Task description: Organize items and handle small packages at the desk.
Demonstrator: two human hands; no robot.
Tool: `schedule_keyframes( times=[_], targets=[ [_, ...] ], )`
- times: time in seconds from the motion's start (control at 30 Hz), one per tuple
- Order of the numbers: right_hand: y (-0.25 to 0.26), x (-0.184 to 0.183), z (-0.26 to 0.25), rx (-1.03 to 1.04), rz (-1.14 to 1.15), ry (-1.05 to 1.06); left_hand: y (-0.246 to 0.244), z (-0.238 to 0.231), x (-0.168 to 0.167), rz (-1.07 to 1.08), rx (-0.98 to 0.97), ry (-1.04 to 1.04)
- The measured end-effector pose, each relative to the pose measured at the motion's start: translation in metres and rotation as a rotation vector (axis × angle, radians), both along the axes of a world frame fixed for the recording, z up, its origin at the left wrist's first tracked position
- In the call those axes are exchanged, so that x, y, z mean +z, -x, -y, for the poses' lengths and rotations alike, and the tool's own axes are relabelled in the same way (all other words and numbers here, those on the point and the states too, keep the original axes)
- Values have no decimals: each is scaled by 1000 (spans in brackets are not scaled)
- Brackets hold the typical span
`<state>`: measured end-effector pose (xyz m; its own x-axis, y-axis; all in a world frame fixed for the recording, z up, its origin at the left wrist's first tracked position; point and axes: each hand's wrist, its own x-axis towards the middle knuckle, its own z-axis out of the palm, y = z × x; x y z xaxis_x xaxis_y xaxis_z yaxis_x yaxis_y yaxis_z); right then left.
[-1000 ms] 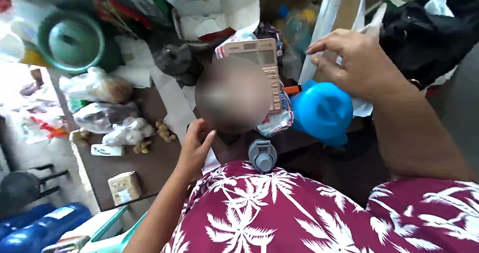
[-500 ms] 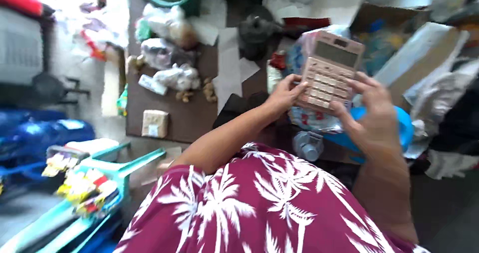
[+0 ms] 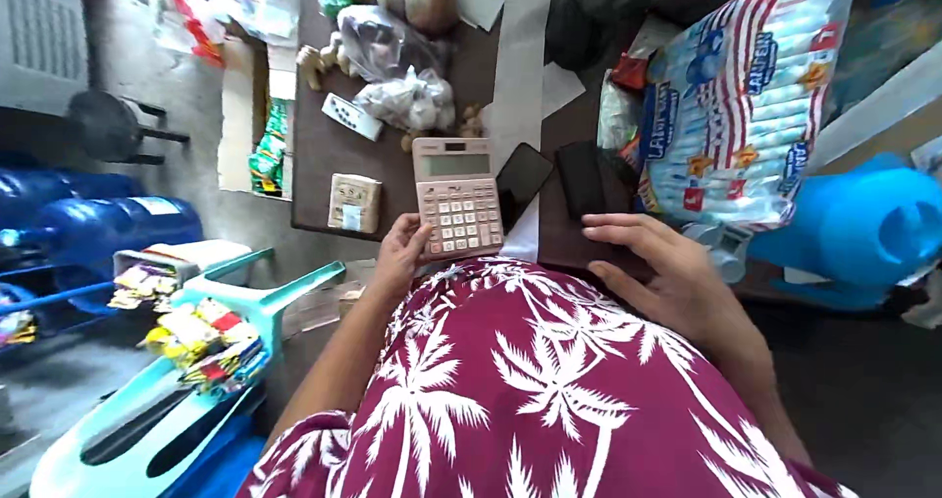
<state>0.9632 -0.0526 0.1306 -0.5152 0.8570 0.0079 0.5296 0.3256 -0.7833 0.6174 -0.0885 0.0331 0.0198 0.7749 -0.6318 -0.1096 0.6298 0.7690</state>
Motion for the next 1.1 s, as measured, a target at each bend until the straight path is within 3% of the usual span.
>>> schedule_keyframes(
  times=[0.13, 0.3, 0.47, 0.6, 0.77, 1.1],
  targets=[
    [73, -49, 12, 22, 108, 55, 50, 14, -45, 67, 36, 39],
    [153, -94, 42, -92, 172, 134, 82, 8, -81, 102, -168, 71],
    [215, -134, 68, -271, 280, 53, 102, 0, -73, 38, -391, 44],
    [253, -153, 68, -243, 400, -31, 131, 5, -61, -50, -587, -61],
    [275, -178, 58, -247, 528, -118, 156, 22, -64, 13, -609, -38],
    [262, -185, 92, -279, 567, -121, 185, 39, -60, -7, -364, -35]
  ],
)
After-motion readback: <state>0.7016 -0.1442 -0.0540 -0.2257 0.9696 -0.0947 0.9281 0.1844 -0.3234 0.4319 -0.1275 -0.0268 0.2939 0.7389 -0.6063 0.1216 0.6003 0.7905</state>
